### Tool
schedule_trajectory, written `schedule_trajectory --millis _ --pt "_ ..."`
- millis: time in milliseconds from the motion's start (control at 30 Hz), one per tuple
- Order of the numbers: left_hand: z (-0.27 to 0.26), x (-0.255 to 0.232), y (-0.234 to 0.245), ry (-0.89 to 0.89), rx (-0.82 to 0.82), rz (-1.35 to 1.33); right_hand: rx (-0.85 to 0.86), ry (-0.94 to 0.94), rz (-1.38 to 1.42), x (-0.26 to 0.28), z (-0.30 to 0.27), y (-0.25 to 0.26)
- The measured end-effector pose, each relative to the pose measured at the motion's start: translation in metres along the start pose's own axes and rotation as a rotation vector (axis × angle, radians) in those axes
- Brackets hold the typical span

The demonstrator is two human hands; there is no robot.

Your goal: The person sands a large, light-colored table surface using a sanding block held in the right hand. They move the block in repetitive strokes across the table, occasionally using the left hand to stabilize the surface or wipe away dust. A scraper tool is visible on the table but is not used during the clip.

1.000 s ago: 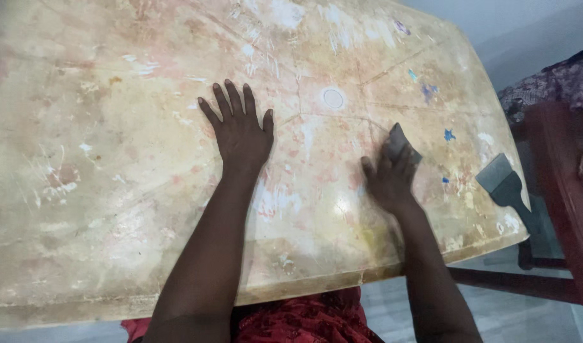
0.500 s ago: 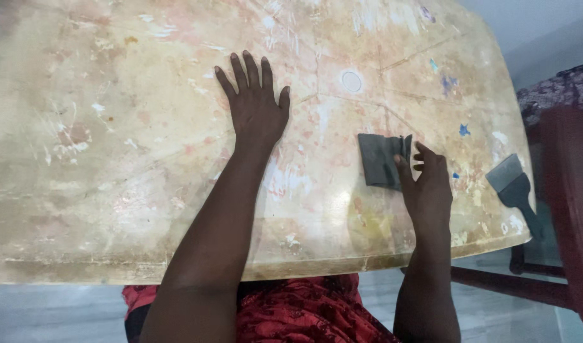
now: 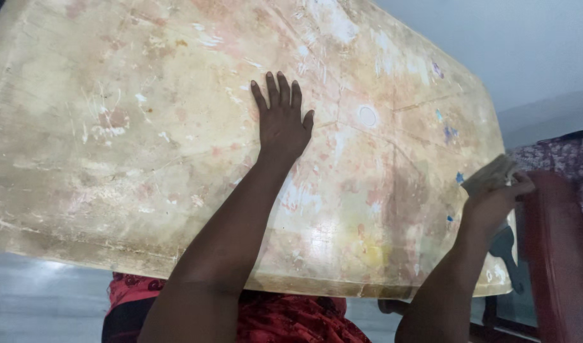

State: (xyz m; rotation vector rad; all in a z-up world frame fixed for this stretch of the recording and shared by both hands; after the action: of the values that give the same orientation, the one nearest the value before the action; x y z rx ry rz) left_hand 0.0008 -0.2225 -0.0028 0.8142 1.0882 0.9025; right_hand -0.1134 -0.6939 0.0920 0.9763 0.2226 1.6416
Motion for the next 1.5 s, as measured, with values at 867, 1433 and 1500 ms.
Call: schedule_trajectory --millis 867,1433,1500 --pt "0.0 -0.005 0.003 0.019 -0.043 -0.016 0.587 0.592 -0.542 0.042 -0.014 -0.224" --pt "0.003 -0.006 0.003 0.042 0.009 0.039 0.635 0.188 -0.89 -0.051 0.087 -0.226" --pt "0.002 -0.006 0.005 0.034 0.026 0.059 0.604 0.493 -0.9 -0.027 0.085 -0.25"
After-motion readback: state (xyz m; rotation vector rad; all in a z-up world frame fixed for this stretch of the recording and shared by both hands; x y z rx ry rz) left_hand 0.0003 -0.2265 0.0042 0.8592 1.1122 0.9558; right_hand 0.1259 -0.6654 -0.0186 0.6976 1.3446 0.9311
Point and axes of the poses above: each hand's wrist, its own z-axis towards the middle knuckle, its own y-axis out of the back of the hand, x = y × z, the point moved 4 cm from there along z, towards the middle knuckle, and after that the axes turned 5 degrees about -y, right-handed, at the moved point
